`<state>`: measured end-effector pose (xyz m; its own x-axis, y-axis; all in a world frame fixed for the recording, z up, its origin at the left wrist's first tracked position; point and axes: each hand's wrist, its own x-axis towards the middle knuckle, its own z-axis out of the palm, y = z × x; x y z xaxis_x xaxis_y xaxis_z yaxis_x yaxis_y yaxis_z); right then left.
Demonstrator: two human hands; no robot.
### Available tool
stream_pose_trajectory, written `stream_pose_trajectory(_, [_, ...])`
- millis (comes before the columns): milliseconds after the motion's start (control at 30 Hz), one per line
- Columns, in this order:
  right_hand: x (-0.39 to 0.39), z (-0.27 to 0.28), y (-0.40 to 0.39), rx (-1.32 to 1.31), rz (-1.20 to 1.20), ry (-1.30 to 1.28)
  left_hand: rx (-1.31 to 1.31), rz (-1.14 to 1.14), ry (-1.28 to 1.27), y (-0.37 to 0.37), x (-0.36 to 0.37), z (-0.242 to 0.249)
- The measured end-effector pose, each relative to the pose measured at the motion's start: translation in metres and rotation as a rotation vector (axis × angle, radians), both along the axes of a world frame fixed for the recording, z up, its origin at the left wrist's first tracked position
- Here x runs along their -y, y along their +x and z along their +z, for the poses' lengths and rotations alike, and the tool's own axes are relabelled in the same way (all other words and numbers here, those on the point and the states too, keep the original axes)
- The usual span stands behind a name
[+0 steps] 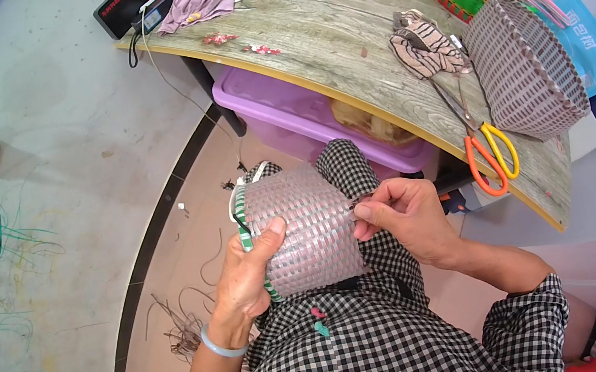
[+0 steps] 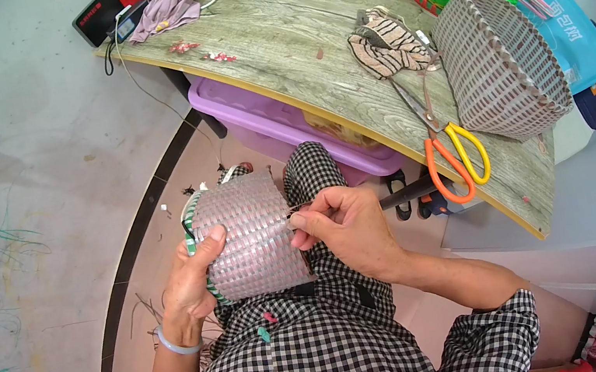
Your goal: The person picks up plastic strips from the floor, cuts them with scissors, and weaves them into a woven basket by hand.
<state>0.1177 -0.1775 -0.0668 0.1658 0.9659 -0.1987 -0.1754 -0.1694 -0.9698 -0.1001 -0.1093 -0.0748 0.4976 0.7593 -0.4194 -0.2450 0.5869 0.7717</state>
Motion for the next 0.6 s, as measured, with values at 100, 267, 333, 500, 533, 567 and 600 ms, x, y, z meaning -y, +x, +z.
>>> stream_pose_trajectory(100, [0.002, -0.005, -0.003, 0.047, -0.013, 0.039, -0.002, 0.001, -0.006, 0.000, 0.001, -0.001])
stream_pose_trajectory(267, [0.002, -0.008, -0.001, 0.060, -0.014, 0.049, -0.012, -0.018, 0.014, 0.002, 0.003, 0.003])
stream_pose_trajectory(333, [0.002, -0.009, 0.000, -0.009, 0.001, 0.006, 0.000, -0.007, 0.017, 0.003, 0.005, 0.000])
stream_pose_trajectory(500, [0.005, -0.015, -0.006, 0.080, 0.038, -0.024, -0.038, 0.026, 0.063, 0.009, 0.010, -0.009])
stream_pose_trajectory(533, [0.005, -0.017, -0.006, 0.078, 0.035, -0.015, -0.034, 0.029, 0.069, 0.008, 0.010, -0.010])
stream_pose_trajectory(567, [0.005, -0.017, -0.006, 0.071, 0.049, -0.013, -0.036, 0.028, 0.055, 0.007, 0.010, -0.010])
stream_pose_trajectory(600, [0.004, -0.015, -0.003, 0.066, 0.060, -0.008, -0.035, 0.024, 0.044, 0.005, 0.008, -0.009])
